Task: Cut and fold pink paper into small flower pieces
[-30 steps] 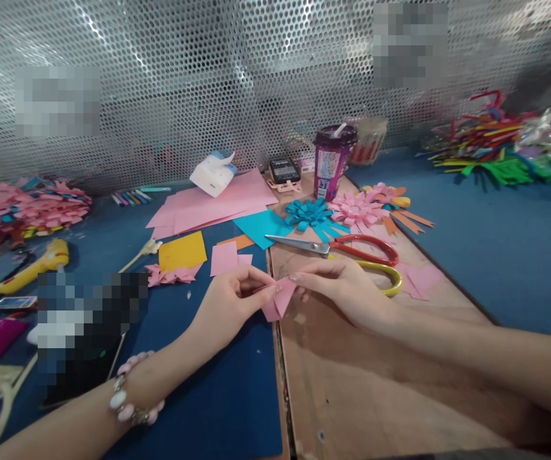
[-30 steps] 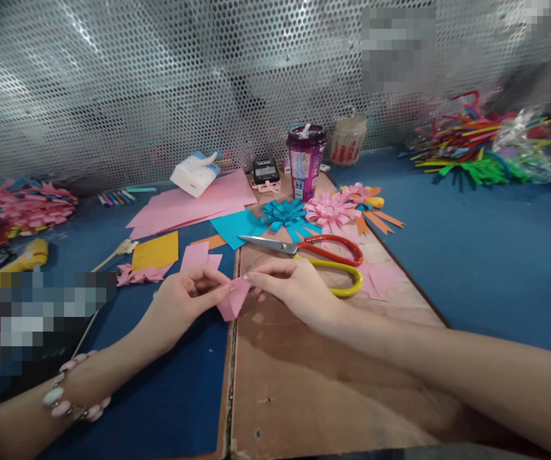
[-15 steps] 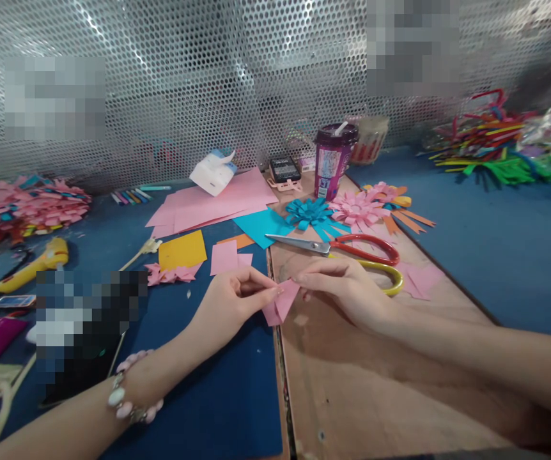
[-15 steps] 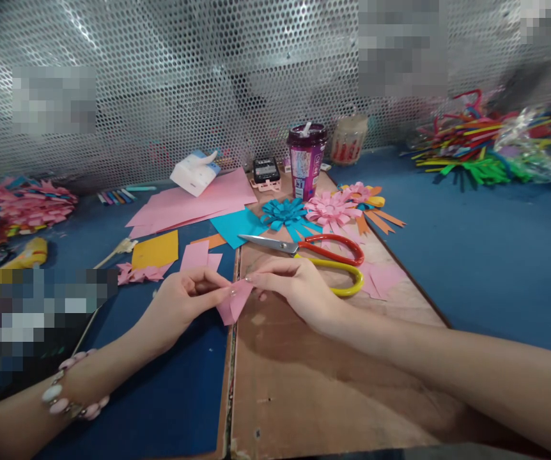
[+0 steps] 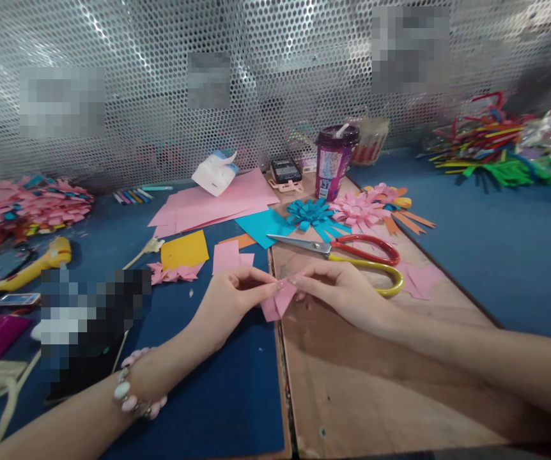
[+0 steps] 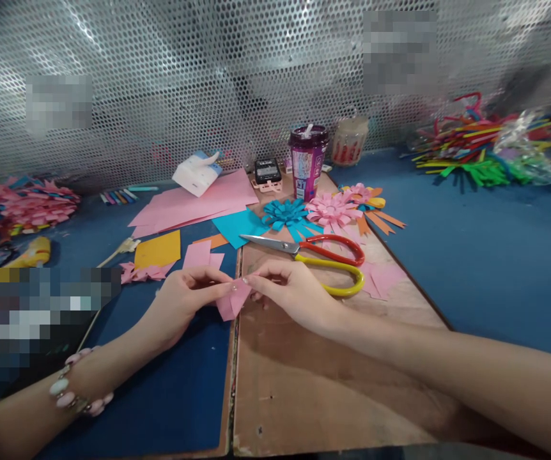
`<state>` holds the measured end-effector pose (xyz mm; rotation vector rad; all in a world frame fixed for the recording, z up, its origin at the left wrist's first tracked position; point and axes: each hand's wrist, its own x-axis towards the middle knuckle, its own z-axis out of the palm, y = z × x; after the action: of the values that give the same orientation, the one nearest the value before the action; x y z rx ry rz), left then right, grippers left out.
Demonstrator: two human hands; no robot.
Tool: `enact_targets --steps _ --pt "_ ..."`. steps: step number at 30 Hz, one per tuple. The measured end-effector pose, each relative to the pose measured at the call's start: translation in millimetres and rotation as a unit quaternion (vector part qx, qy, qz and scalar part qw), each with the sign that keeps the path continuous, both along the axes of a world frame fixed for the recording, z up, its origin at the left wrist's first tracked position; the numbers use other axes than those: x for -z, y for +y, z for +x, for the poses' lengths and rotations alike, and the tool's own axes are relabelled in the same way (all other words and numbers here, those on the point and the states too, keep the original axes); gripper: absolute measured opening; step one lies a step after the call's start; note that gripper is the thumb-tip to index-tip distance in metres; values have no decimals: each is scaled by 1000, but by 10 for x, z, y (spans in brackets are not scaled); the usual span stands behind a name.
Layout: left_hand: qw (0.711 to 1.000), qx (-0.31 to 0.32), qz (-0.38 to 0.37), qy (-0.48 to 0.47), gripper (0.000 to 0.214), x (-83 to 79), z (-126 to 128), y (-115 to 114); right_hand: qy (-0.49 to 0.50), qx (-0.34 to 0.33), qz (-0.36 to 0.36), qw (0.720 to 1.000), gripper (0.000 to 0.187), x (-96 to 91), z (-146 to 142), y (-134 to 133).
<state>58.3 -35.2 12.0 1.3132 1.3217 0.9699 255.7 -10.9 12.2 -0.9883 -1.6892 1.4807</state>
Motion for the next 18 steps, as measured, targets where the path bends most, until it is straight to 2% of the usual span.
enact_targets --steps 9,18 --pt "999 17 24 24 21 -5 4 5 -27 -14 -11 999 26 17 8 10" --pt "999 13 30 28 21 -6 3 4 18 -1 -32 999 22 77 21 55"
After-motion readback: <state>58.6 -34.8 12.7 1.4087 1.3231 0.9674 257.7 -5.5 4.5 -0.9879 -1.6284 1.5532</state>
